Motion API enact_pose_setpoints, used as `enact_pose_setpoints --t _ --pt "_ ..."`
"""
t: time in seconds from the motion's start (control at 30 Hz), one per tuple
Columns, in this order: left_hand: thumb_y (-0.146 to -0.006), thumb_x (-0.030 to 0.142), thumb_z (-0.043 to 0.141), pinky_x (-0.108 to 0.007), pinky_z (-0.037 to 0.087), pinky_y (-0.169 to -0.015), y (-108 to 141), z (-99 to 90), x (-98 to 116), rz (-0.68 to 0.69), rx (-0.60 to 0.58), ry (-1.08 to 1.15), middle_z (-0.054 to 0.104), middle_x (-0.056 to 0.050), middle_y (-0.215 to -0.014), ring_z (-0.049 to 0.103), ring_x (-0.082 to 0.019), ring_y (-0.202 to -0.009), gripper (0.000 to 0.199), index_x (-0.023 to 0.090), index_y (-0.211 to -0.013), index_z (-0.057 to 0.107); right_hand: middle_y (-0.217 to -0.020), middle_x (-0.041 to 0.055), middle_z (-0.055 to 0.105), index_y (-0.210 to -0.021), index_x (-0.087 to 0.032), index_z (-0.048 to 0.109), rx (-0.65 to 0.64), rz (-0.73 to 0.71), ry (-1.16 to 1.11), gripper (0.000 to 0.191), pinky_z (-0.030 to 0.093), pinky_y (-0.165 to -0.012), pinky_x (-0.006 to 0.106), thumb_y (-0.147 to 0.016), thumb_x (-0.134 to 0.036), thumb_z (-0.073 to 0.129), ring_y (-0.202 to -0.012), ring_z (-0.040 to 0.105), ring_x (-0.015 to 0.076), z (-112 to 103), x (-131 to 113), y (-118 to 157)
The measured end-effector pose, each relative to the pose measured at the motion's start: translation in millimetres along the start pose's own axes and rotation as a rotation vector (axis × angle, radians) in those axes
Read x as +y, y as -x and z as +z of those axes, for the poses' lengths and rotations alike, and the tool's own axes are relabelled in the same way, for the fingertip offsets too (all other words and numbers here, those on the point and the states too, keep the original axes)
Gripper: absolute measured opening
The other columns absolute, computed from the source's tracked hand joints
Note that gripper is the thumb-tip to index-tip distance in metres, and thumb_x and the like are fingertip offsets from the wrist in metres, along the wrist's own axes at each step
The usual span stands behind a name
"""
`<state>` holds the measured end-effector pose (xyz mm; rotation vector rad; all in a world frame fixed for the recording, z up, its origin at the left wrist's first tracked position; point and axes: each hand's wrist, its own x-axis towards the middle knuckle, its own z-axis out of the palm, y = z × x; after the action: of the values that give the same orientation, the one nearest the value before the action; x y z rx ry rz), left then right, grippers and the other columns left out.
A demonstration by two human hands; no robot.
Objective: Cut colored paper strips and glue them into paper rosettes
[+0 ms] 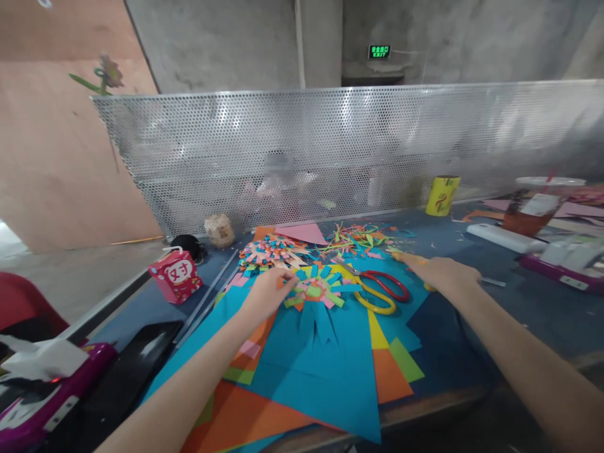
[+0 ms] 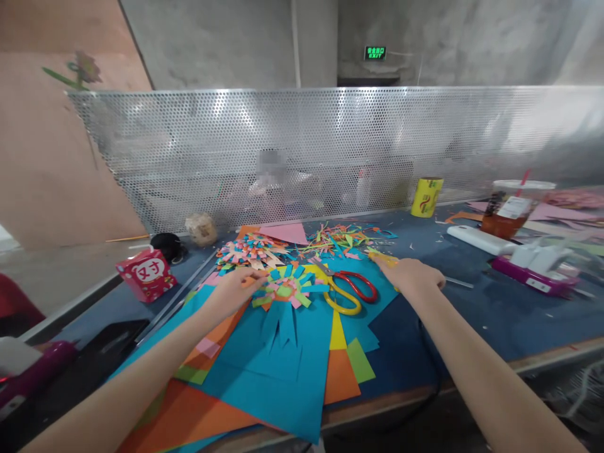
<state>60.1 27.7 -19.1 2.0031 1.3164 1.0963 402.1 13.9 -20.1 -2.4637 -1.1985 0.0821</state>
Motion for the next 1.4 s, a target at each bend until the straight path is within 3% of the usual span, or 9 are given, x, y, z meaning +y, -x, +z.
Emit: enact_pose_setpoints --t 0.1,0.2,0.3,0.43,0.57,0.73,0.9,1.1,1.4 --pt "-0.071 0.04 0.055 -0.029 0.044 -0.064 -15.6 -3.9 -2.4 0.008 -0.075 -0.052 0.062 -0.002 -0.062 0.059 -0.019 -0.063 0.023 0.019 -0.08 0.062 -0.102 0.0208 0.062 -0.095 -0.014 0.064 -0.12 0.072 0.127 0.061 0.045 -0.062 0.049 -0.064 -0.064 0.047 -0.089 0.058 0.0402 3.3 -5.0 2.0" --pt "-0.063 0.039 0.063 -0.03 0.044 -0.07 -26.2 -3.6 -5.2 0.039 -0.129 -0.114 0.065 -0.006 -0.083 0.06 -0.021 -0.078 0.042 0.018 -0.099 0.057 -0.103 0.0174 0.063 -0.094 -0.017 0.064 -0.108 0.029 0.113 0.048 0.045 -0.064 0.045 -0.067 -0.054 0.051 -0.088 0.059 0.0366 4.3 -4.6 3.6" --pt "-0.055 0.041 0.07 -0.033 0.04 -0.082 -33.6 5.1 -9.5 0.065 -0.176 -0.204 0.062 -0.01 -0.101 0.056 -0.027 -0.095 0.043 0.02 -0.092 0.061 -0.098 0.0173 0.064 -0.097 -0.016 0.062 -0.069 0.005 0.082 0.049 0.045 -0.063 0.04 -0.072 -0.053 0.043 -0.086 0.06 0.0343 -0.5 -1.7 5.7" --pt "-0.051 0.042 0.072 -0.04 0.034 -0.088 -46.8 18.2 -16.1 0.061 -0.187 -0.305 0.062 -0.013 -0.094 0.051 -0.034 -0.101 0.035 0.019 -0.076 0.063 -0.089 0.0189 0.064 -0.105 -0.008 0.053 0.08 -0.047 -0.019 0.055 0.044 -0.06 0.036 -0.077 -0.052 0.034 -0.08 0.061 0.0324 -15.1 -4.9 17.0" --pt "-0.045 0.04 0.075 -0.037 0.037 -0.083 -58.1 19.7 -18.7 0.049 -0.199 -0.328 0.061 -0.009 -0.086 0.052 -0.031 -0.096 0.031 0.019 -0.062 0.058 -0.087 0.0159 0.063 -0.101 -0.012 0.05 0.185 -0.145 -0.107 0.048 0.041 -0.06 0.035 -0.077 -0.052 0.036 -0.082 0.06 0.0322 -29.5 -16.7 34.3" --pt "-0.048 0.034 0.072 -0.028 0.043 -0.062 -56.4 11.3 -19.3 -0.031 -0.24 -0.258 0.061 -0.002 -0.069 0.059 -0.022 -0.073 0.031 0.019 -0.067 0.053 -0.087 0.0105 0.061 -0.094 -0.018 0.047 0.253 -0.31 -0.33 0.034 0.04 -0.059 0.03 -0.076 -0.047 0.043 -0.08 0.059 0.026 -37.0 -40.8 48.5" --pt "-0.052 0.03 0.068 -0.027 0.041 -0.058 -51.1 9.6 -17.1 -0.099 -0.199 -0.221 0.062 -0.002 -0.066 0.06 -0.022 -0.07 0.026 0.019 -0.071 0.054 -0.077 0.0061 0.06 -0.081 -0.02 0.044 0.174 -0.44 -0.543 0.028 0.04 -0.056 0.028 -0.073 -0.047 0.047 -0.07 0.058 0.0216 -31.0 -77.4 51.7" --pt "-0.049 0.024 0.068 -0.025 0.038 -0.055 -51.4 14.7 -12.9 -0.162 -0.243 -0.193 0.056 0.002 -0.051 0.056 -0.018 -0.06 0.014 0.02 -0.057 0.058 -0.058 -0.0025 0.049 -0.077 -0.021 0.039 -0.206 -0.424 -0.869 0.024 0.038 -0.037 0.023 -0.077 -0.045 0.041 -0.046 0.055 0.0146 0.7 -98.7 50.1" --pt "-0.056 0.032 0.069 -0.02 0.034 -0.045 -43.6 -15.2 10.2 -0.358 -0.327 0.038 0.048 0.006 -0.046 0.049 -0.011 -0.049 0.023 0.016 -0.055 0.053 -0.057 -0.0043 0.048 -0.074 -0.021 0.04 -0.167 -0.432 -0.942 0.025 0.036 -0.035 0.022 -0.077 -0.045 0.046 -0.043 0.052 0.012 21.3 -74.2 32.8"
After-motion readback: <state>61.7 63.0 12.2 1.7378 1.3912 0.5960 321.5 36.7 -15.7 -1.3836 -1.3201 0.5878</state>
